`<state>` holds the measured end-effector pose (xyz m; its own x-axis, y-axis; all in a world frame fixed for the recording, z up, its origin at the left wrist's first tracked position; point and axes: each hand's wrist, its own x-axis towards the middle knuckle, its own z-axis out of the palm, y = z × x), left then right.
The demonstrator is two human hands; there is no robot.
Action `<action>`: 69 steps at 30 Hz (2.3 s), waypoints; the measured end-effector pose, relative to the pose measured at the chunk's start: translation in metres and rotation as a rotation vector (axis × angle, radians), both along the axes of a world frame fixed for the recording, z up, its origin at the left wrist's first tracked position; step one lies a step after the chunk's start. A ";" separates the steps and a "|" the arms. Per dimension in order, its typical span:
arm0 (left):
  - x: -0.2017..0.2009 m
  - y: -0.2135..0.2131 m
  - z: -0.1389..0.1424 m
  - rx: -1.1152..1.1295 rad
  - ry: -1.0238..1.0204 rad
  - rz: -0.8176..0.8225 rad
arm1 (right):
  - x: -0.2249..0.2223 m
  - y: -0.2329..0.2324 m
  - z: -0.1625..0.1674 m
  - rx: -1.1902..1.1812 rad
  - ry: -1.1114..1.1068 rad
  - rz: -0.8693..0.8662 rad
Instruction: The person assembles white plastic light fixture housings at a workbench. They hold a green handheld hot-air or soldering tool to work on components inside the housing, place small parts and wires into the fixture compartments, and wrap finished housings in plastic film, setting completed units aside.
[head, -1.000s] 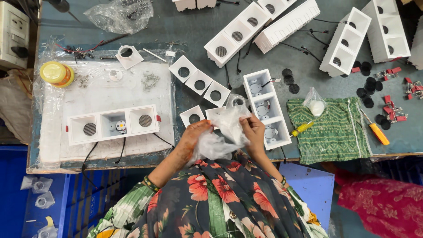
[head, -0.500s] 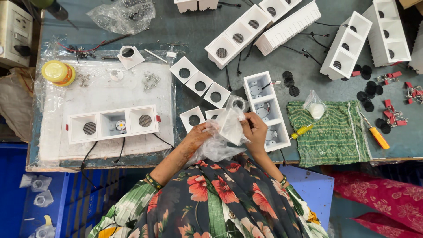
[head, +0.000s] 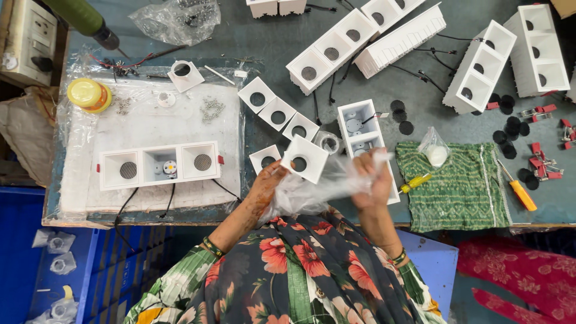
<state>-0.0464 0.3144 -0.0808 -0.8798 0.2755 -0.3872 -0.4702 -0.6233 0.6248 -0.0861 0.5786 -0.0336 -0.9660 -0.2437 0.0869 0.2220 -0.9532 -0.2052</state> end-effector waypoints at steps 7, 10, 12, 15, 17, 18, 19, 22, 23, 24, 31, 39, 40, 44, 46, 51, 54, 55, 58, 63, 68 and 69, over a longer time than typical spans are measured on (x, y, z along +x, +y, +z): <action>0.008 -0.013 0.018 -0.055 0.189 0.008 | 0.013 0.011 0.023 1.370 0.128 -0.208; 0.008 -0.012 0.023 0.001 0.213 -0.008 | 0.022 -0.009 0.027 1.331 0.274 0.009; 0.008 -0.010 0.025 -0.035 0.180 -0.019 | 0.029 -0.020 0.028 1.251 0.340 0.040; 0.010 -0.010 0.027 -0.063 0.129 -0.042 | 0.033 -0.027 0.027 1.174 0.336 0.045; 0.012 -0.011 0.026 -0.092 0.123 -0.057 | 0.034 -0.025 0.026 1.204 0.330 0.039; 0.012 -0.012 0.026 -0.117 0.134 -0.062 | 0.035 -0.024 0.025 1.219 0.328 0.036; 0.013 -0.012 0.025 -0.143 0.145 -0.066 | 0.035 -0.022 0.024 1.251 0.300 0.036; 0.013 -0.010 0.022 -0.135 0.233 -0.025 | 0.036 -0.021 0.022 1.286 0.188 0.049; 0.013 -0.009 0.022 -0.162 0.261 -0.036 | 0.036 -0.021 0.022 1.262 0.126 0.055; 0.013 -0.009 0.022 -0.190 0.289 -0.047 | 0.035 -0.022 0.022 1.237 0.064 0.062; 0.013 -0.009 0.022 -0.128 0.249 -0.074 | 0.036 -0.025 0.029 1.365 0.180 -0.079; 0.013 -0.009 0.024 -0.186 0.225 -0.119 | 0.036 -0.024 0.033 1.372 0.124 -0.100; 0.013 -0.009 0.024 -0.176 0.224 -0.125 | 0.036 -0.024 0.033 1.372 0.122 -0.102; 0.013 -0.009 0.028 -0.182 0.242 -0.136 | 0.037 -0.026 0.035 1.368 0.129 -0.107; 0.012 -0.007 0.028 -0.166 0.241 -0.131 | 0.037 -0.026 0.036 1.372 0.139 -0.111; 0.013 -0.008 0.023 -0.194 0.223 -0.123 | 0.042 -0.029 0.039 1.376 0.163 -0.122; 0.012 -0.009 0.021 -0.330 0.254 -0.163 | 0.045 -0.028 0.038 1.418 0.153 -0.081; 0.011 -0.011 0.022 -0.388 0.265 -0.188 | 0.045 -0.026 0.037 1.522 0.125 -0.084; 0.008 -0.018 0.030 -0.831 0.644 -0.255 | 0.044 -0.011 0.034 1.847 0.152 -0.135; 0.006 -0.026 0.052 -1.281 0.605 -0.276 | 0.049 0.007 0.018 2.540 0.360 0.093; -0.024 0.001 0.061 -1.537 0.850 -0.328 | 0.043 -0.015 -0.001 2.577 0.443 0.081; -0.037 0.012 0.059 -1.576 0.899 -0.356 | 0.040 -0.019 0.000 2.559 0.436 0.019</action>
